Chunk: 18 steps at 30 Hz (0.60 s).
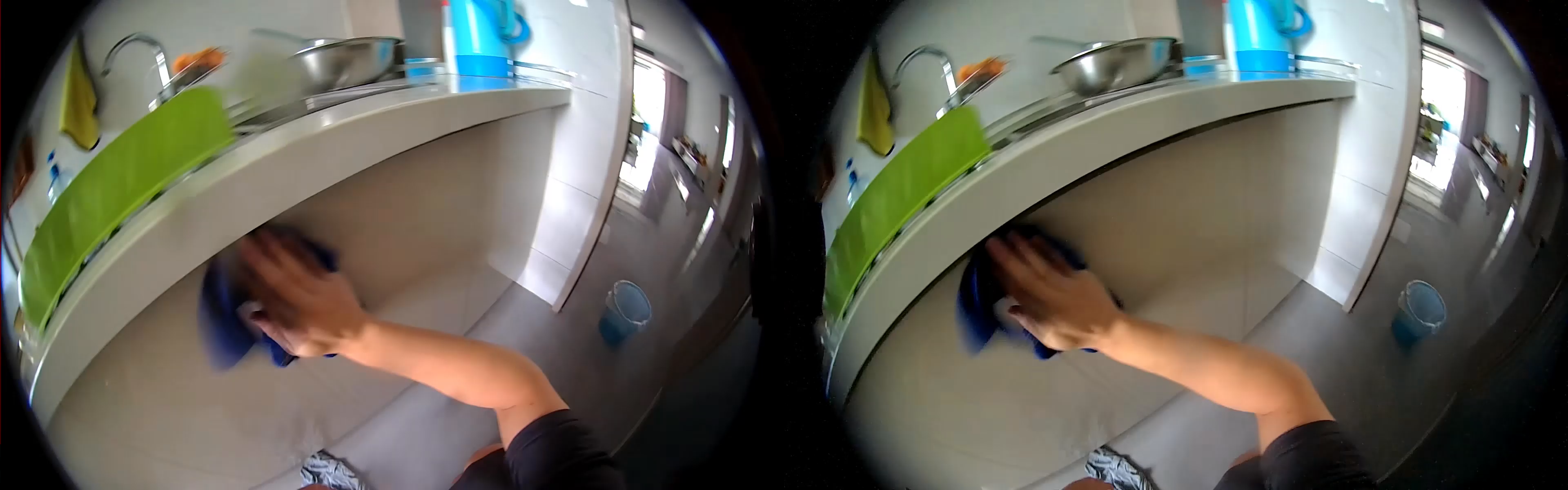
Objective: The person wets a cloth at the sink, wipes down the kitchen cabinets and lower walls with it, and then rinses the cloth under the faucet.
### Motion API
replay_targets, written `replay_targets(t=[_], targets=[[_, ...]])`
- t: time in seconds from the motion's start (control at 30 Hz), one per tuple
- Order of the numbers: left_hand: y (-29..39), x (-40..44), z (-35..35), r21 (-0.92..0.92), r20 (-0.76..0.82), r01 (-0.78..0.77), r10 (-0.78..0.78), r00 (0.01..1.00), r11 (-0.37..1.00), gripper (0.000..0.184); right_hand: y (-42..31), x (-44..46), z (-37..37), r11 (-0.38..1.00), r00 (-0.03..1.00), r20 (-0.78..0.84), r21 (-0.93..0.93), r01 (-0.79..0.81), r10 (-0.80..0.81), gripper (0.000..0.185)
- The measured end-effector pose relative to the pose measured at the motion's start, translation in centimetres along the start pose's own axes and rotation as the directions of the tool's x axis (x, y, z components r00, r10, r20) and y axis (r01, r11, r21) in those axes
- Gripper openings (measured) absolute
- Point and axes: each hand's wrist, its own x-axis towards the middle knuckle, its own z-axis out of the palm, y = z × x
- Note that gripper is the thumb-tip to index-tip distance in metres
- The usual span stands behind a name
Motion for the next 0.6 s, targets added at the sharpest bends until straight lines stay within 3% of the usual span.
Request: replay_targets(t=[0.03, 0.07, 0.1, 0.17, 0.27, 0.3, 0.33, 0.37, 0.4, 0.43, 0.47, 0.5, 0.53, 0.57, 0.6], targets=[[-0.3, 0.8, -1.7, -0.009, -0.101, 0.001, -0.002, 0.995, 1.000, 0.035, 1.0, -0.1, -0.4, 0.994, 0.993, 0.088, -0.064, 0.089, -0.083, 0.051], [0.0, 0.9, -4.4, 0.199, -0.291, 0.013, 0.047, 0.956, 0.980, 0.039, 2.3, 0.0, -1.2, 0.992, 0.993, 0.040, -0.059, 0.115, -0.113, 0.048], [0.5, 0.7, -7.2, 0.389, -0.458, 0.059, 0.137, 0.878, 0.919, 0.044, 3.7, -0.1, -2.1, 0.988, 0.989, -0.006, -0.054, 0.144, -0.145, 0.046], [2.0, 0.4, -12.8, 0.444, -0.691, 0.273, 0.132, 0.711, 0.854, 0.051, 7.1, -0.3, -4.1, 0.992, 0.987, -0.130, -0.094, 0.082, -0.094, 0.042], [3.7, -1.3, -19.4, 0.298, -0.889, 0.529, 0.029, 0.457, 0.795, 0.053, 13.5, -1.5, -8.2, 0.994, 0.974, -0.221, -0.089, -0.061, 0.040, 0.040], [3.9, -1.6, -20.8, 0.240, -0.938, 0.606, 0.020, 0.347, 0.758, 0.052, 16.5, -1.9, -9.2, 0.982, 0.955, -0.297, -0.186, -0.043, -0.014, 0.040], [4.0, -1.9, -22.1, 0.209, -0.969, 0.628, 0.074, 0.234, 0.750, 0.054, 19.8, -3.4, -10.5, 0.972, 0.946, -0.323, -0.229, -0.053, -0.024, 0.044], [4.1, -2.1, -23.3, 0.172, -0.985, 0.647, 0.129, 0.114, 0.743, 0.056, 21.7, -3.9, -12.5, 0.961, 0.919, -0.383, -0.209, -0.182, 0.091, 0.051], [4.0, -2.4, -23.9, 0.161, -0.987, 0.651, 0.136, 0.089, 0.742, 0.060, 25.0, -5.1, -13.2, 0.934, 0.855, -0.436, -0.079, -0.349, 0.282, 0.062], [3.8, -2.5, -24.3, 0.164, -0.986, 0.697, 0.134, 0.097, 0.698, 0.061, 28.2, -6.0, -14.9, 0.871, 0.845, -0.447, -0.238, -0.429, 0.294, 0.067], [3.7, -2.4, -24.3, 0.161, -0.986, 0.740, 0.130, 0.101, 0.653, 0.063, 29.4, -5.3, -17.7, 0.879, 0.803, -0.476, -0.117, -0.462, 0.359, 0.069], [3.3, -2.3, -24.1, 0.162, -0.986, 0.780, 0.125, 0.108, 0.604, 0.065, 33.1, -6.5, -18.5, 0.750, 0.673, -0.474, -0.040, -0.660, 0.568, 0.065], [2.8, -2.1, -23.9, 0.185, -0.981, 0.794, 0.152, 0.118, 0.579, 0.067, 35.4, -6.4, -19.9, 0.733, 0.609, -0.543, 0.017, -0.680, 0.578, 0.053], [2.7, -1.7, -24.0, 0.174, -0.982, 0.807, 0.155, 0.103, 0.565, 0.068, 38.8, -7.9, -20.3, 0.716, 0.632, -0.597, -0.133, -0.685, 0.494, 0.039], [2.9, -1.3, -24.2, 0.166, -0.983, 0.816, 0.157, 0.093, 0.554, 0.068, 41.0, -9.2, -19.5, 0.618, 0.447, -0.580, 0.127, -0.776, 0.680, 0.034]])
